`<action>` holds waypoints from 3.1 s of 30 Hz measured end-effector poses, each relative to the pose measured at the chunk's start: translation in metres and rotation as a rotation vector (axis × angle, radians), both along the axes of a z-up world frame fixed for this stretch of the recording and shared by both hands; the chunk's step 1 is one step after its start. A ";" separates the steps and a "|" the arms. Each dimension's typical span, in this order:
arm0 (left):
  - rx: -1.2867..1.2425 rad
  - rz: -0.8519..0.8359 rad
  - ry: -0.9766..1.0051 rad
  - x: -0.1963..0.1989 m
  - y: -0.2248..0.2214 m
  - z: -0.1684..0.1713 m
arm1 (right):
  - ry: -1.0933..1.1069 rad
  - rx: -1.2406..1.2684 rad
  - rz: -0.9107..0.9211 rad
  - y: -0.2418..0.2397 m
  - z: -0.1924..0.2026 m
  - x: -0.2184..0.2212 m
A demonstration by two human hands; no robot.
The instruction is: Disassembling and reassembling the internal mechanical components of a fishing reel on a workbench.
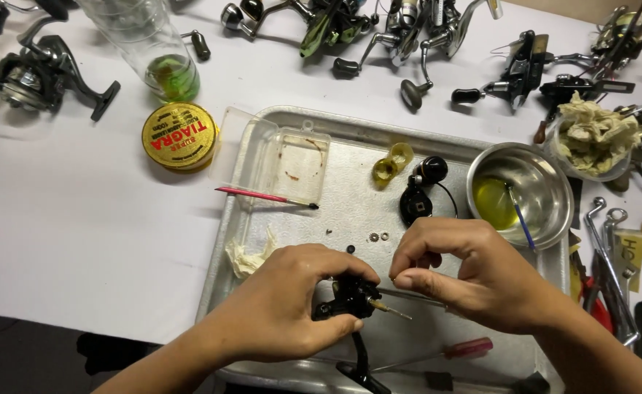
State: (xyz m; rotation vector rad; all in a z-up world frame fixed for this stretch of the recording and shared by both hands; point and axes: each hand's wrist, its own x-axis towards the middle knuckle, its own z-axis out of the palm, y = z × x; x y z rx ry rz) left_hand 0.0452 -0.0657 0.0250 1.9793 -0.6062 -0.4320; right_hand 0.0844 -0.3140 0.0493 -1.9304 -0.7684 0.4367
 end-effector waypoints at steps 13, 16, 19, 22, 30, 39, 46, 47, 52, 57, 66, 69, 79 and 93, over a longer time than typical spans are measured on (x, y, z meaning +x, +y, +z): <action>0.043 -0.093 0.046 0.010 -0.014 -0.001 | -0.080 -0.055 0.196 -0.008 -0.010 0.003; 0.070 -0.084 0.097 0.010 -0.014 0.001 | -0.074 -0.066 0.194 -0.008 -0.012 0.003; 0.069 -0.079 0.145 0.011 -0.014 0.002 | -0.075 -0.073 0.176 -0.007 -0.014 0.003; 0.046 -0.078 0.124 0.011 -0.013 0.001 | -0.085 -0.048 0.175 -0.006 -0.016 0.003; 0.011 -0.094 0.151 0.011 -0.011 0.000 | -0.058 -0.005 0.166 -0.004 -0.021 0.005; 0.033 -0.086 0.115 0.011 -0.011 -0.007 | -0.127 -0.013 0.166 -0.003 -0.024 0.007; 0.012 -0.081 0.113 0.011 -0.011 -0.006 | -0.085 0.010 0.166 -0.004 -0.027 0.008; -0.013 -0.083 0.090 0.011 -0.011 -0.006 | -0.042 0.003 0.170 -0.004 -0.026 0.008; -0.036 -0.112 0.042 0.010 -0.011 -0.007 | 0.013 -0.021 0.196 -0.005 -0.023 0.010; -0.049 -0.105 0.055 0.010 -0.011 -0.007 | 0.025 -0.014 0.206 -0.005 -0.022 0.011; -0.109 -0.096 0.117 0.010 -0.010 -0.002 | -0.014 -0.011 0.171 -0.003 -0.019 0.009; -0.123 -0.081 0.118 0.010 -0.009 -0.003 | -0.037 0.000 0.144 -0.001 -0.018 0.007; -0.119 -0.085 0.063 0.010 -0.010 0.000 | 0.131 -0.019 -0.010 -0.002 -0.022 0.004; -0.234 -0.127 0.094 0.014 -0.014 -0.002 | 0.257 0.165 -0.020 -0.004 -0.014 -0.001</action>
